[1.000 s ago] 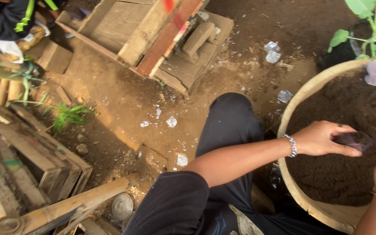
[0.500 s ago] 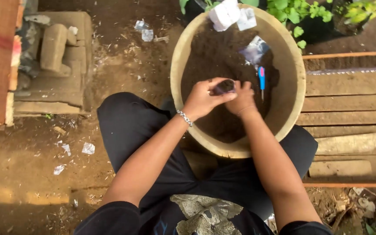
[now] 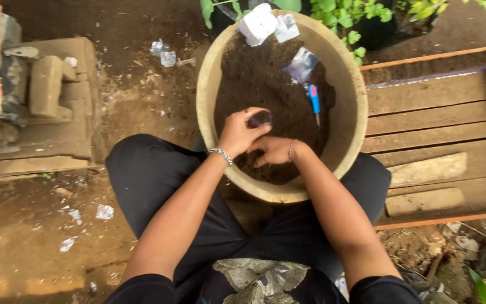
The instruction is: The person sits cross-legged on the ground and mixes soil in a large bowl. They open small plastic packets, pour seeds into the soil, and mix them by hand. The person then places handfuls of the seed-soil mixture into a wooden planter box nearby.
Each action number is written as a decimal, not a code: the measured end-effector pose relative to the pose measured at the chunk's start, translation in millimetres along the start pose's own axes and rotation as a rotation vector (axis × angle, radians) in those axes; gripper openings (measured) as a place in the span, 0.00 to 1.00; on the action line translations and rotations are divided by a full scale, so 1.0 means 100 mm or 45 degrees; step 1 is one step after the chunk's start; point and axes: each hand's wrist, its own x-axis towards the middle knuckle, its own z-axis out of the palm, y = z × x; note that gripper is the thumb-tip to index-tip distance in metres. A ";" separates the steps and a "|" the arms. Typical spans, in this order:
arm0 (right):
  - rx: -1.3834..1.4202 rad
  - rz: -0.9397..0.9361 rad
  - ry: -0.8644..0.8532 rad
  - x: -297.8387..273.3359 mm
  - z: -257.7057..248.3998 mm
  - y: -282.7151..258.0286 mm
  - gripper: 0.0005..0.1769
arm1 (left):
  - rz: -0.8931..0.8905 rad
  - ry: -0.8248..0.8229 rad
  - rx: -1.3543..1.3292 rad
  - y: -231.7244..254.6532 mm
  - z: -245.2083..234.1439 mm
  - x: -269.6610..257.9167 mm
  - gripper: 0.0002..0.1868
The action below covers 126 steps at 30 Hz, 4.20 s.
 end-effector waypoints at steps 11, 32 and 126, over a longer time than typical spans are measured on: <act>-0.017 0.140 0.697 -0.56 -0.77 -0.56 0.13 | -0.129 -0.073 0.025 0.06 0.09 -0.03 0.18; -0.134 -0.327 1.036 -0.65 -0.63 -0.60 0.19 | -0.204 -0.150 -0.225 0.21 0.05 -0.04 0.21; 1.058 0.599 1.709 -2.00 -0.78 1.58 0.14 | -0.423 -1.114 1.175 0.58 0.51 -0.16 0.27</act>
